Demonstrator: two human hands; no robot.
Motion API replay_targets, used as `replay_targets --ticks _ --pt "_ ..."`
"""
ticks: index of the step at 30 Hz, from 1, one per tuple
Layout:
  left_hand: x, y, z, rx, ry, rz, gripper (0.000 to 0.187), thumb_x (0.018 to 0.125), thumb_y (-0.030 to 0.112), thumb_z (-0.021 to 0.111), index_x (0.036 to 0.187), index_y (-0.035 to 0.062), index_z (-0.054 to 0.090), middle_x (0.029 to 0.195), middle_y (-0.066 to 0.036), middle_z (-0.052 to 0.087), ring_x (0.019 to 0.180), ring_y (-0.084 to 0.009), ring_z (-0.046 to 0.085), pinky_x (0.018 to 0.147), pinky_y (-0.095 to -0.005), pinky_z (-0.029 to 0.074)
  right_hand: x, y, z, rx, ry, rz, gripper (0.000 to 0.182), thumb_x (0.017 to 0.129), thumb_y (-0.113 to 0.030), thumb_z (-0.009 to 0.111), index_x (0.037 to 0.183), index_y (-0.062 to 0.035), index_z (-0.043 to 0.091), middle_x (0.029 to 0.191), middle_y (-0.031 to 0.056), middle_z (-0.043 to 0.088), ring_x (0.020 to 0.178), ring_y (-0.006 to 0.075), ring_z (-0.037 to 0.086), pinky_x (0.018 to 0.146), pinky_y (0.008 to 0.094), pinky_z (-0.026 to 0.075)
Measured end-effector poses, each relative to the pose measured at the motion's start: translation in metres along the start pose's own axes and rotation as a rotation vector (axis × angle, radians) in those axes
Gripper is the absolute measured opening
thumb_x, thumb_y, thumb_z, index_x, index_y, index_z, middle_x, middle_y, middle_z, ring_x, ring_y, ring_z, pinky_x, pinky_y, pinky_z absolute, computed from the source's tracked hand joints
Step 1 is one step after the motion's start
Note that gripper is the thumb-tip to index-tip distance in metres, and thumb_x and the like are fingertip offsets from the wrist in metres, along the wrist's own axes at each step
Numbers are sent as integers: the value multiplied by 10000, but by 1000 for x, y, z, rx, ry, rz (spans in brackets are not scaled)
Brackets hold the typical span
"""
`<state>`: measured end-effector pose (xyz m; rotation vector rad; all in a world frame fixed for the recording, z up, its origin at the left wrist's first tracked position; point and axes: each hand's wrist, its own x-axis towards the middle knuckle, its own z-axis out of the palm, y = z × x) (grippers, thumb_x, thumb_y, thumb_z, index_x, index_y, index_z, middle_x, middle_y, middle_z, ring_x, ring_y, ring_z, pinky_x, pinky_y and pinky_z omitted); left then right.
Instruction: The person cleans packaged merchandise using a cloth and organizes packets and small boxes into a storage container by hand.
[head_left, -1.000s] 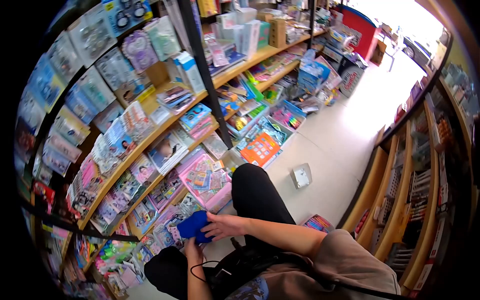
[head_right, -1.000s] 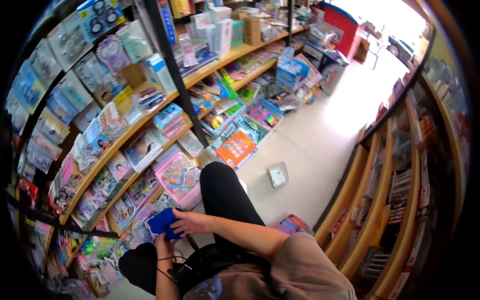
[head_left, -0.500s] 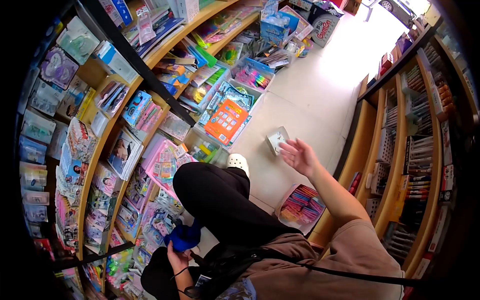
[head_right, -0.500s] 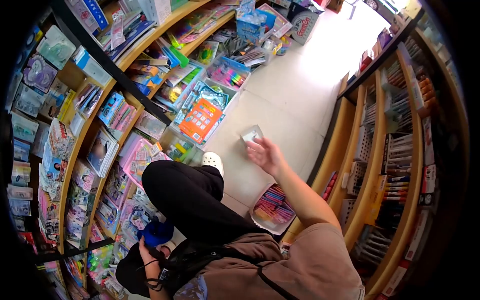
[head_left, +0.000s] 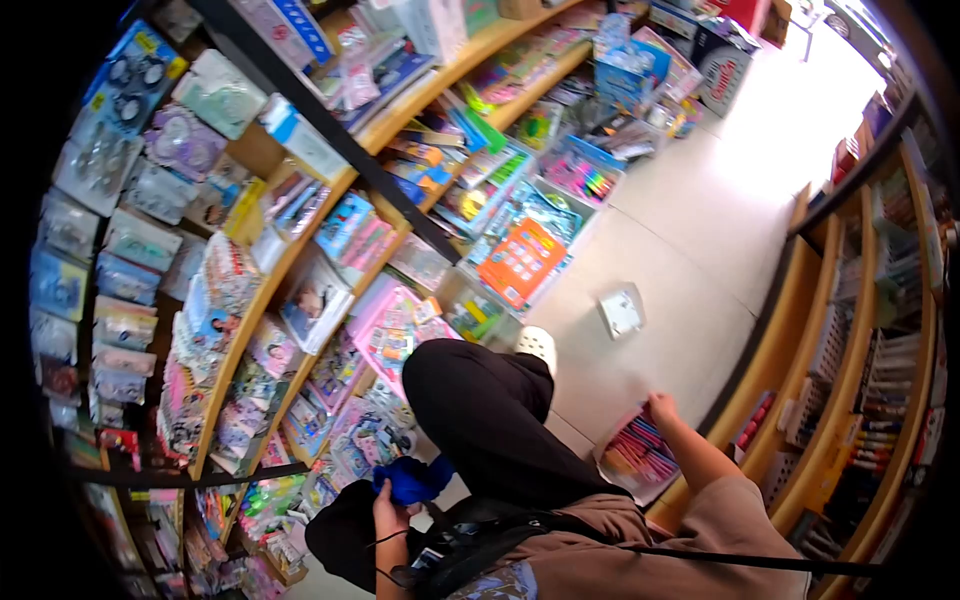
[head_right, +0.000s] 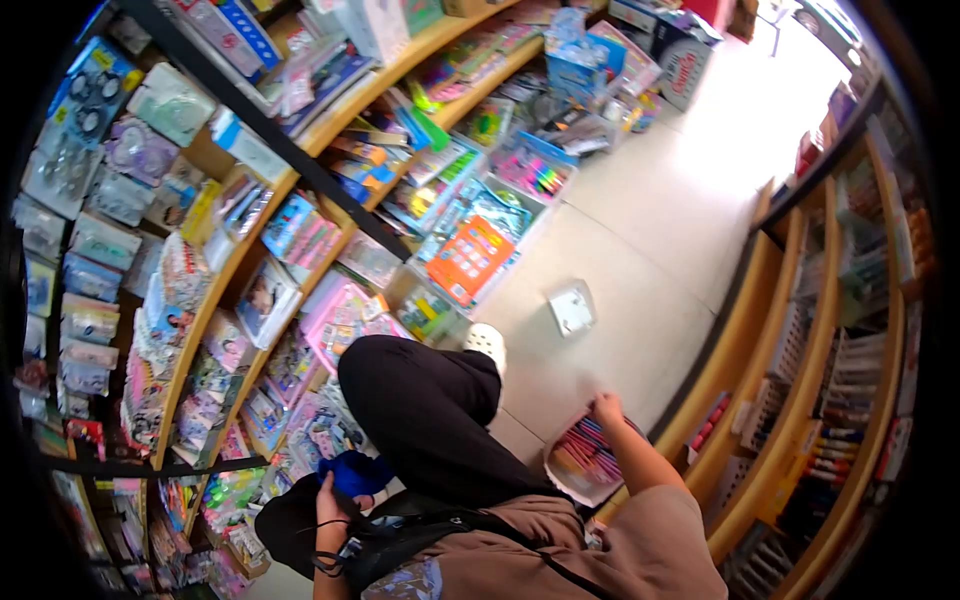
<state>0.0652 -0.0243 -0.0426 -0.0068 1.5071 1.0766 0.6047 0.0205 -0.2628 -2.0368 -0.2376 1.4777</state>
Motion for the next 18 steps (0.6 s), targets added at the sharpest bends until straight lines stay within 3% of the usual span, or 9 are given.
replay_targets --ticks 1,3,5,7,9,11,13,15,18 --pt "3 -3 -5 19 -29 20 368 901 348 417 1098 48 499 906 -95 605 611 -191 543 380 -271 333 -9 6 3 156 78 30 79 828 -74 498 805 -9 536 613 93 540 498 180 531 411 287 421" --pt "18 -10 -23 -16 -78 14 361 896 321 445 1109 33 485 962 -123 595 670 -215 582 389 -276 369 32 72 -7 -186 69 -356 96 731 67 502 799 -1 501 590 103 525 487 182 526 383 306 402" --pt "12 -8 -11 -64 17 51 347 881 257 497 1131 18 468 1059 -145 569 897 -282 607 608 -383 537 -2 63 -2 -122 -16 -185 88 714 71 543 754 -4 519 539 85 510 393 177 487 338 311 376" --pt "19 -10 -14 -82 -18 62 344 884 241 493 1143 17 461 1074 -145 563 921 -289 598 669 -429 535 -45 37 4 -172 -156 -125 127 689 25 620 773 -13 534 555 82 535 398 169 504 356 305 401" --pt "19 -8 -12 -76 21 32 323 888 218 485 1157 42 457 1075 -141 565 912 -292 602 648 -436 531 -75 19 17 -376 -102 -167 165 668 -28 662 781 -10 543 620 106 574 515 200 568 458 316 463" --pt "17 -7 -8 -54 -47 78 319 883 221 493 1155 58 459 1072 -138 567 912 -285 602 651 -436 525 -75 26 23 -723 -72 -557 277 641 -37 689 872 10 543 715 140 607 681 236 607 581 317 495" --pt "15 -6 -3 4 16 96 315 877 233 504 1144 70 471 1058 -125 573 887 -272 607 636 -427 523 -67 28 35 -507 -252 -296 566 582 -51 730 1079 25 470 775 144 629 802 238 622 670 328 499" --pt "17 -7 -4 26 29 102 314 873 240 511 1140 78 478 1052 -117 576 878 -265 609 641 -428 522 -67 14 38 -552 -295 -107 358 632 -68 663 971 -2 570 770 152 631 803 231 635 675 314 506" --pt "12 -6 6 29 29 115 293 869 234 521 1118 83 493 1040 -108 579 876 -260 607 654 -435 519 -83 -16 49 -763 -118 -434 221 640 -30 600 859 1 603 712 142 626 732 232 623 647 316 492"
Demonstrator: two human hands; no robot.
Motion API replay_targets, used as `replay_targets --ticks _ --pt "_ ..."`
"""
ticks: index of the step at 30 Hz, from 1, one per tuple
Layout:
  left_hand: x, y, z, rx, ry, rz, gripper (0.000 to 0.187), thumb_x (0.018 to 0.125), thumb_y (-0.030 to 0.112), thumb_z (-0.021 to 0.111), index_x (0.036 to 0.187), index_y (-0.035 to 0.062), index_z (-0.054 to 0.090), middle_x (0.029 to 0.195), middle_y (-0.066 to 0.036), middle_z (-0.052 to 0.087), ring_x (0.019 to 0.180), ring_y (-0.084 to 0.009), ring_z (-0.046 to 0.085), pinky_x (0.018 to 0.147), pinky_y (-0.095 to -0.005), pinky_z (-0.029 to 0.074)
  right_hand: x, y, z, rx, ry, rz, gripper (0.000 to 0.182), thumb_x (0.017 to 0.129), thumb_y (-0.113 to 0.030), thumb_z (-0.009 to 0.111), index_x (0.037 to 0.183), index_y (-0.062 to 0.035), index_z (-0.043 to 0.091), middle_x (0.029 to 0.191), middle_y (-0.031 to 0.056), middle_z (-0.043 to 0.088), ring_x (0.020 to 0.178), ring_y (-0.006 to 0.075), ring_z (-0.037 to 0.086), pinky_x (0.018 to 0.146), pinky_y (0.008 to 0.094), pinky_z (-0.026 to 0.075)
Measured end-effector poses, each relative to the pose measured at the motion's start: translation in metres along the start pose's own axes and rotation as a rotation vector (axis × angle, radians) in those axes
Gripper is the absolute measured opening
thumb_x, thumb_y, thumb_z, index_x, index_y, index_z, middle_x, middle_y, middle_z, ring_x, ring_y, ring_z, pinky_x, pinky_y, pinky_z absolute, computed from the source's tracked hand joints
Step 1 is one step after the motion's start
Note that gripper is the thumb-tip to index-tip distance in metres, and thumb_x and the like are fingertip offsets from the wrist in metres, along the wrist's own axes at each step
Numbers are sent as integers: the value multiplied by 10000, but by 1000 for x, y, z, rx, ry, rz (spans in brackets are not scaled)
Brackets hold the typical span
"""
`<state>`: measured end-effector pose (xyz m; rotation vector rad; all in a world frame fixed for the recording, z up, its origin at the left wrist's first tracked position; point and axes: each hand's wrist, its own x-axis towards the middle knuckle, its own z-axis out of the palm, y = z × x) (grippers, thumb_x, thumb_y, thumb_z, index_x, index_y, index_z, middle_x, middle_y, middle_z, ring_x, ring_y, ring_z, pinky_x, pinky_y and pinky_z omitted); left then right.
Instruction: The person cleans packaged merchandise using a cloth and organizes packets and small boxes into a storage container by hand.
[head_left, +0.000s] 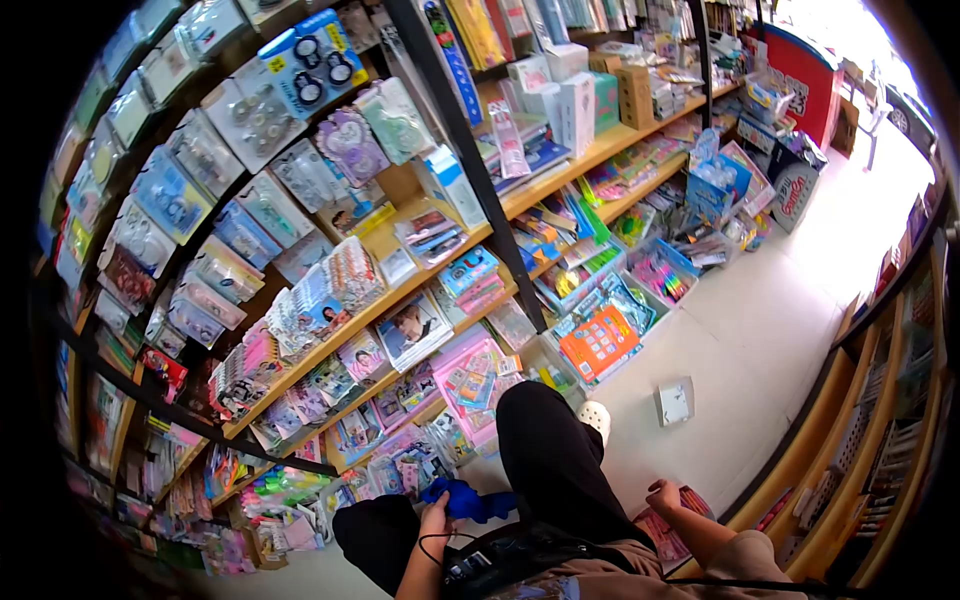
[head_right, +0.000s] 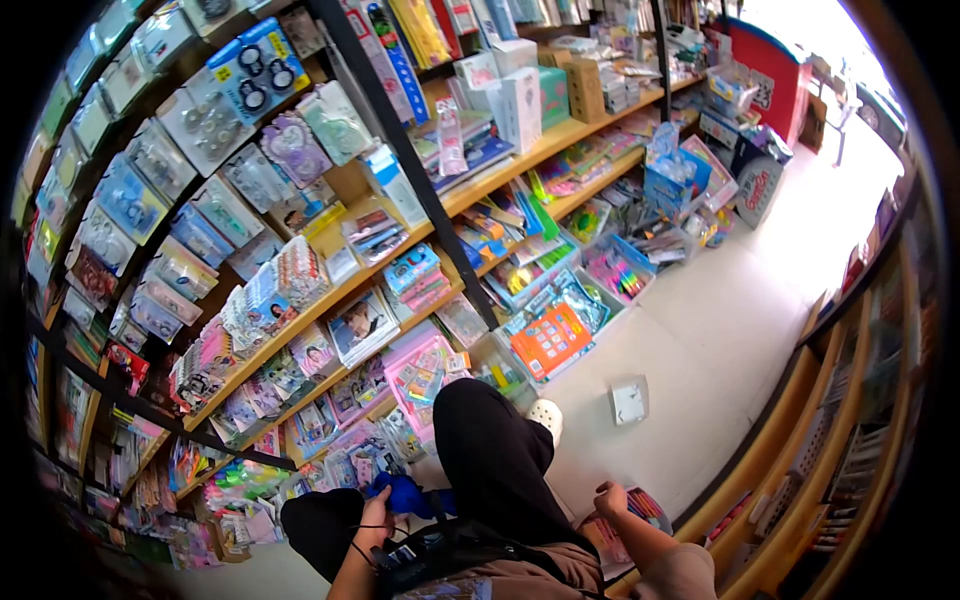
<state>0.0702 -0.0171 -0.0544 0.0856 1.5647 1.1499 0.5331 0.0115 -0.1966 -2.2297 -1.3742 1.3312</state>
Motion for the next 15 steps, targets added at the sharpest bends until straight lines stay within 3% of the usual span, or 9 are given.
replay_targets --ticks 3,4,8,11,12,15 --pt "5 -2 -1 -62 -32 -21 277 863 211 534 1096 68 488 1013 -120 585 845 -273 615 645 -449 531 29 -26 -2 153 195 -186 106 620 8 589 723 -6 609 647 94 606 620 192 594 576 295 474" --pt "10 -5 -3 -88 -56 -25 277 861 207 537 1095 68 486 1009 -123 585 839 -276 616 647 -455 533 32 -54 -11 300 187 -136 116 645 13 553 750 -6 599 654 86 594 590 174 564 545 274 451" --pt "25 -13 -9 -138 -94 -7 298 851 202 552 1101 60 473 995 -125 587 834 -281 616 670 -473 533 15 -189 -55 635 189 -413 98 731 9 511 805 3 575 704 64 576 626 138 560 566 240 449" --pt "33 -17 -15 -138 -110 20 314 839 207 570 1101 62 473 988 -125 585 819 -276 616 656 -468 536 -21 -288 -72 777 73 -617 93 786 24 497 844 6 568 744 71 585 647 134 575 608 254 485" --pt "28 -15 -11 -99 -94 32 291 871 208 516 1109 47 468 999 -115 598 880 -274 609 702 -489 513 -31 -312 -71 878 -54 -673 83 801 11 501 850 1 566 783 85 593 665 142 585 627 259 499" --pt "17 -9 -6 -127 -64 41 337 830 200 581 1100 34 468 969 -123 579 782 -257 616 595 -426 546 -63 -370 -46 928 -321 -765 120 786 28 509 892 -9 549 775 73 590 675 131 581 619 242 489"
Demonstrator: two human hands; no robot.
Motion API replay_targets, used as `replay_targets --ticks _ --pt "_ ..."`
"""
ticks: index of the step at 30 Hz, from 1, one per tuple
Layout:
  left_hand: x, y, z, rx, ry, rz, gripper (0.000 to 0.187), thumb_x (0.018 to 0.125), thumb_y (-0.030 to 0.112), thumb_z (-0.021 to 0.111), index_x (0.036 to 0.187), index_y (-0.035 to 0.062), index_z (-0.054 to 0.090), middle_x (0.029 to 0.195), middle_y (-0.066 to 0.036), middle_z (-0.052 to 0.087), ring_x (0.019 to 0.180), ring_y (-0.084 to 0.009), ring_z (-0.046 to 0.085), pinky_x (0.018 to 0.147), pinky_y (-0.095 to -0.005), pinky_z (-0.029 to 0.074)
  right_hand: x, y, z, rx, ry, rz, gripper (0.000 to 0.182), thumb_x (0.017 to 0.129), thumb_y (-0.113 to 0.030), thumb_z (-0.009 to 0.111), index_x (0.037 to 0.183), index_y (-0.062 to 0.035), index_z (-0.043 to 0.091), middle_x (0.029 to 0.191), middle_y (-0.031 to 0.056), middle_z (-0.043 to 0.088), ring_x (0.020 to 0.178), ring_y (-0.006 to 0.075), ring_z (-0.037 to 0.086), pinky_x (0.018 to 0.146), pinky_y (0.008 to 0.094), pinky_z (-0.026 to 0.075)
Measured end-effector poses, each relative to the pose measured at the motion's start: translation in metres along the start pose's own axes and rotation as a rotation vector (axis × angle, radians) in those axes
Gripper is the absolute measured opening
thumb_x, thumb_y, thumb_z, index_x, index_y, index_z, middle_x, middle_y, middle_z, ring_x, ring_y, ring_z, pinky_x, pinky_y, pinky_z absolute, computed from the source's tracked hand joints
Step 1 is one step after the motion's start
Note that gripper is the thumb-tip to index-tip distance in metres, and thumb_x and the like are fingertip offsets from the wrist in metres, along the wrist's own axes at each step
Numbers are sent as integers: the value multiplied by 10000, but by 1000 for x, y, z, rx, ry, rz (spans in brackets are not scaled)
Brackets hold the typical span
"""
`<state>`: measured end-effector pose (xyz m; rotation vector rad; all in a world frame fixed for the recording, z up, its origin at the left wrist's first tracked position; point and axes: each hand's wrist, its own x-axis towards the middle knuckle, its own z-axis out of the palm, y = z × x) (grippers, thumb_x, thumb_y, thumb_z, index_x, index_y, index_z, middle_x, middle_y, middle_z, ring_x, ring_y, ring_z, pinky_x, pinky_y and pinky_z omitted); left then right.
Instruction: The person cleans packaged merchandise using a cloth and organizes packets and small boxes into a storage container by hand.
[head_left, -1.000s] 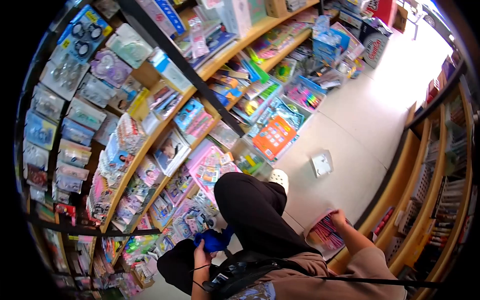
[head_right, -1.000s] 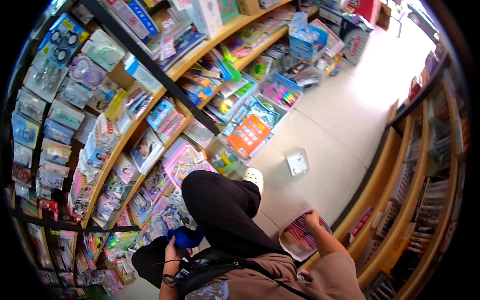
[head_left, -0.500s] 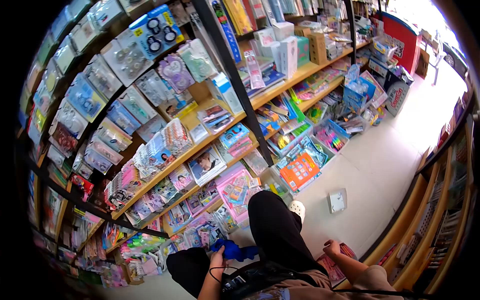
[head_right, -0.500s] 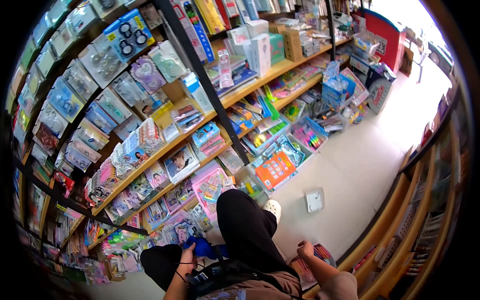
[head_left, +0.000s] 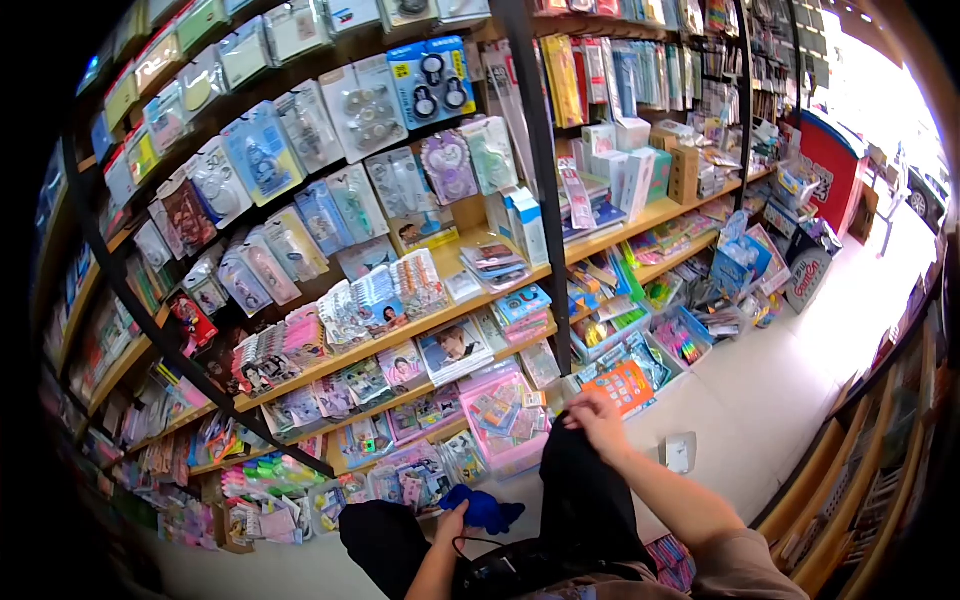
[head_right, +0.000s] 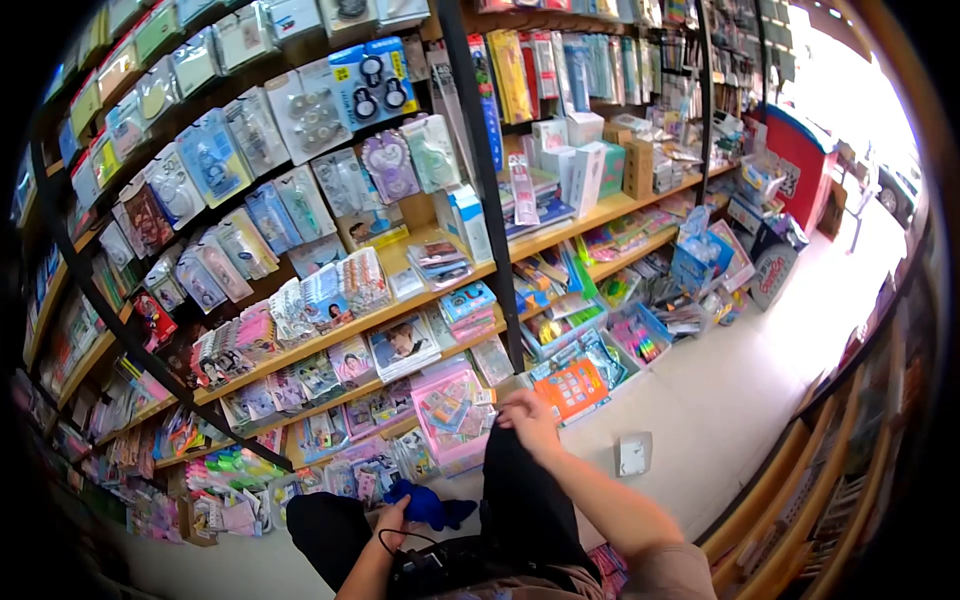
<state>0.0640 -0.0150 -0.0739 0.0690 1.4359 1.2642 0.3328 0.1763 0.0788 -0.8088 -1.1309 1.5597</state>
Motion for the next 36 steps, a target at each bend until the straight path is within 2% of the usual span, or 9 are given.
replay_targets --ticks 4,5,6,7,8,9,15,18,36 --pt "-22 10 11 4 45 34 329 833 184 573 1095 15 469 961 -133 573 765 -258 614 567 -419 545 -1 54 43 -502 -371 1 109 822 -31 513 899 -8 586 748 21 584 695 93 559 626 240 456" --pt "-17 8 7 14 60 22 319 833 174 570 1090 11 473 962 -136 569 763 -270 612 559 -427 544 -4 91 42 -605 -402 66 145 811 -91 531 920 -14 588 768 68 610 725 155 590 652 273 469" --pt "-16 6 5 3 61 17 319 832 174 572 1087 10 475 961 -137 567 770 -274 610 557 -431 542 -13 105 42 -1078 -526 16 223 795 -182 539 940 -21 591 827 132 624 780 246 611 700 345 481" --pt "-15 3 3 -8 61 13 318 831 173 574 1085 9 476 961 -139 566 777 -279 608 555 -435 541 -28 94 51 -1399 -712 151 295 778 -271 535 953 -41 597 900 159 617 836 313 598 733 409 469" --pt "-11 5 0 -20 61 15 318 829 172 576 1083 8 478 960 -141 564 784 -284 606 554 -440 539 -41 113 53 -1565 -1120 131 312 792 -293 505 972 -55 593 915 138 620 845 319 591 734 430 456" --pt "-8 3 -4 -41 37 21 312 827 172 578 1076 9 482 961 -143 560 807 -292 600 554 -443 539 -41 164 37 -1363 -1339 93 315 796 -291 498 990 -58 585 901 147 617 836 335 586 727 421 453" --pt "-7 -1 -4 8 34 9 300 818 184 584 1064 35 498 966 -128 566 813 -287 600 573 -444 530 -54 109 57 -1294 -1031 193 359 799 -331 544 1032 -58 567 906 147 622 830 330 589 724 391 459" --pt "0 -7 -9 -7 12 -2 303 817 197 583 1062 38 502 959 -126 572 810 -283 603 571 -436 529 -47 127 51 -1213 -973 126 377 809 -351 540 1055 -66 556 920 153 622 853 324 590 727 384 461" --pt "-28 16 7 -46 -23 52 306 842 194 542 1099 31 512 998 -130 571 872 -275 588 623 -437 524 -42 157 41 -1369 -1065 143 243 777 -216 531 960 -68 594 863 146 621 832 313 584 718 381 452"
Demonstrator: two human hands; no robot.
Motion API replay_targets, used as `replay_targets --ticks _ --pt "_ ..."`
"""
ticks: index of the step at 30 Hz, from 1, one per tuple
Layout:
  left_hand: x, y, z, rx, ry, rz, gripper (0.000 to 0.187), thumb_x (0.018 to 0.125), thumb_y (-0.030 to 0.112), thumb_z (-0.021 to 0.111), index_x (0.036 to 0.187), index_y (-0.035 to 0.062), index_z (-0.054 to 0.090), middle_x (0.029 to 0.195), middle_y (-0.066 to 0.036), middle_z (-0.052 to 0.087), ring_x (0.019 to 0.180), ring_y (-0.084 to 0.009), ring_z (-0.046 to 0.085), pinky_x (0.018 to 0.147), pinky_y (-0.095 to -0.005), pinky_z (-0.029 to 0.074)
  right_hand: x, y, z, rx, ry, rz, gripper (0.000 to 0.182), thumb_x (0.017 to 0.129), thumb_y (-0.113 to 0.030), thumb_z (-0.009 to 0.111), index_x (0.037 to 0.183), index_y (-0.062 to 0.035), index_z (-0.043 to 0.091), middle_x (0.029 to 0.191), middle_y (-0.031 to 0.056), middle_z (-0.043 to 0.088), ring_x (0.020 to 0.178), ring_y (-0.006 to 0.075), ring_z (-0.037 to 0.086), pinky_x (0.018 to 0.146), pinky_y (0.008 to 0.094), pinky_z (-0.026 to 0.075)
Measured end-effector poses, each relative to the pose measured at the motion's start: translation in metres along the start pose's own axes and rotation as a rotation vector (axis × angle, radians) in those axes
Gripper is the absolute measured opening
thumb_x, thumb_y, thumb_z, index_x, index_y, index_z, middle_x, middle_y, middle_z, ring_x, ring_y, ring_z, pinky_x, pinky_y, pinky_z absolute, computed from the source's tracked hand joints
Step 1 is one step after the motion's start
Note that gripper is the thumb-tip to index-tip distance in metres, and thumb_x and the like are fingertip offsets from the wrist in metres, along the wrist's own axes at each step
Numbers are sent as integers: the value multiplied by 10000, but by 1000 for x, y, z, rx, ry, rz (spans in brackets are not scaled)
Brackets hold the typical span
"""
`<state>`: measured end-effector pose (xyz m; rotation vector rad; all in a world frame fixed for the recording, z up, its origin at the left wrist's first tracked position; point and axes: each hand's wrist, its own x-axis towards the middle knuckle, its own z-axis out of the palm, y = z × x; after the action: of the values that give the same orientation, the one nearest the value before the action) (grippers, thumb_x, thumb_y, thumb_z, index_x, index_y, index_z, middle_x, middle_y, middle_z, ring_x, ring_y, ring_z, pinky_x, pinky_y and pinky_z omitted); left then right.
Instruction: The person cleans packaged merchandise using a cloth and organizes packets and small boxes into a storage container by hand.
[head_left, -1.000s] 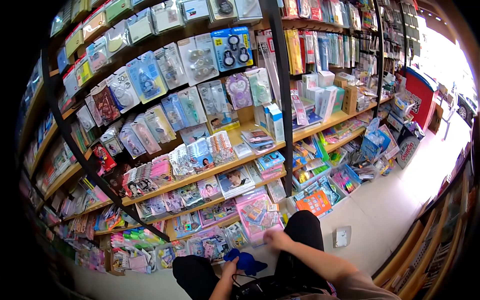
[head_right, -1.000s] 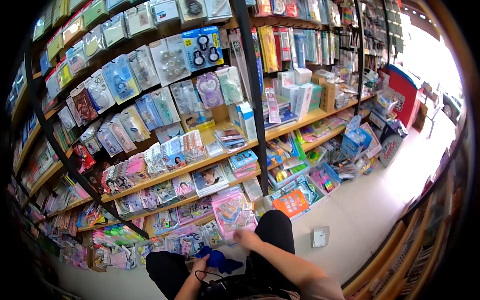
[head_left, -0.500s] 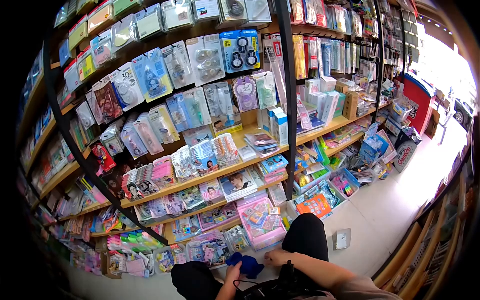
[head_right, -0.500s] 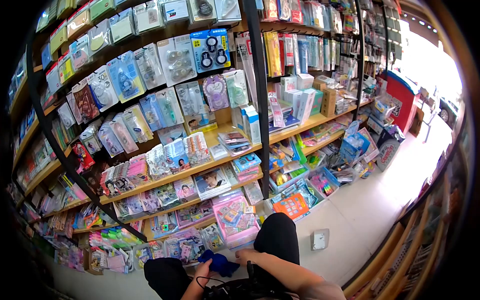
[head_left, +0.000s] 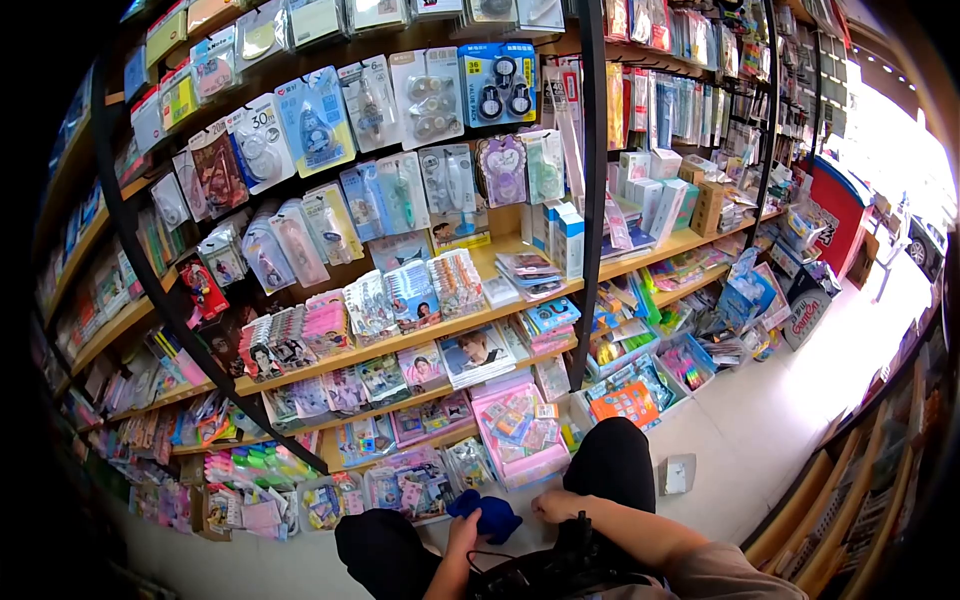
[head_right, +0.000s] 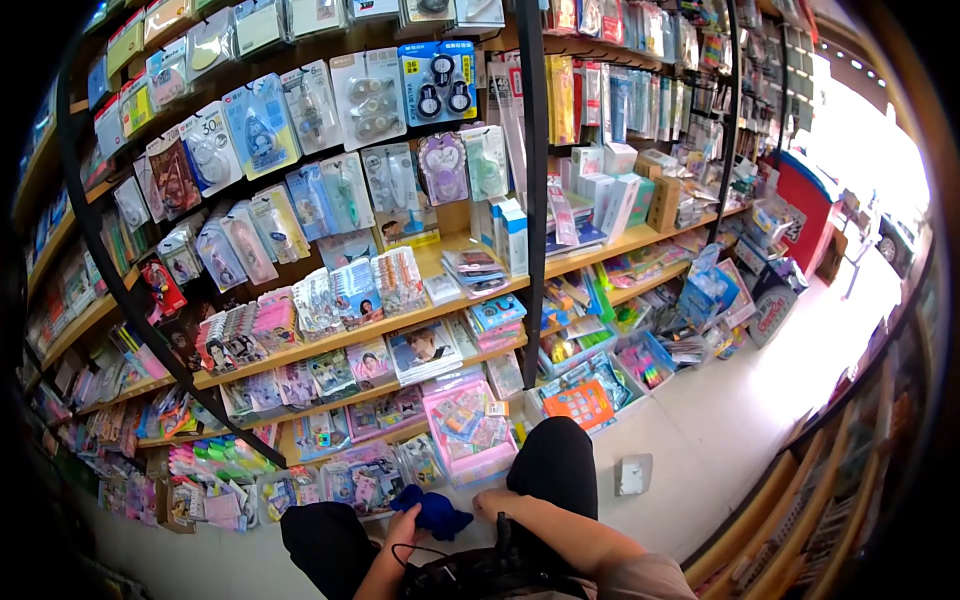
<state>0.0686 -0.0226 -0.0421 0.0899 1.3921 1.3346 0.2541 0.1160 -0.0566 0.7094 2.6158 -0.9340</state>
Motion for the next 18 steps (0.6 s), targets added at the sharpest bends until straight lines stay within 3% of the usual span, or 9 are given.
replay_targets --ticks 4,10,18 --pt "10 -7 -6 11 -15 -2 325 842 203 542 1112 26 503 1015 -131 564 888 -283 584 625 -439 524 -6 -10 -8 11 -18 -19 212 756 -168 499 903 -72 617 874 153 616 842 314 578 724 385 449" --pt "8 -5 -5 8 -16 -3 345 839 212 545 1106 0 493 1032 -149 551 889 -296 583 624 -440 526 -3 -11 -11 64 -63 -19 180 746 -253 595 762 -76 626 794 132 613 763 316 578 652 410 444" --pt "10 -7 -6 18 -8 -9 328 837 209 549 1075 -11 502 1006 -156 556 866 -297 588 619 -441 531 -7 -11 -11 105 150 -60 123 737 -189 592 784 -78 568 743 124 597 701 290 574 618 376 439"
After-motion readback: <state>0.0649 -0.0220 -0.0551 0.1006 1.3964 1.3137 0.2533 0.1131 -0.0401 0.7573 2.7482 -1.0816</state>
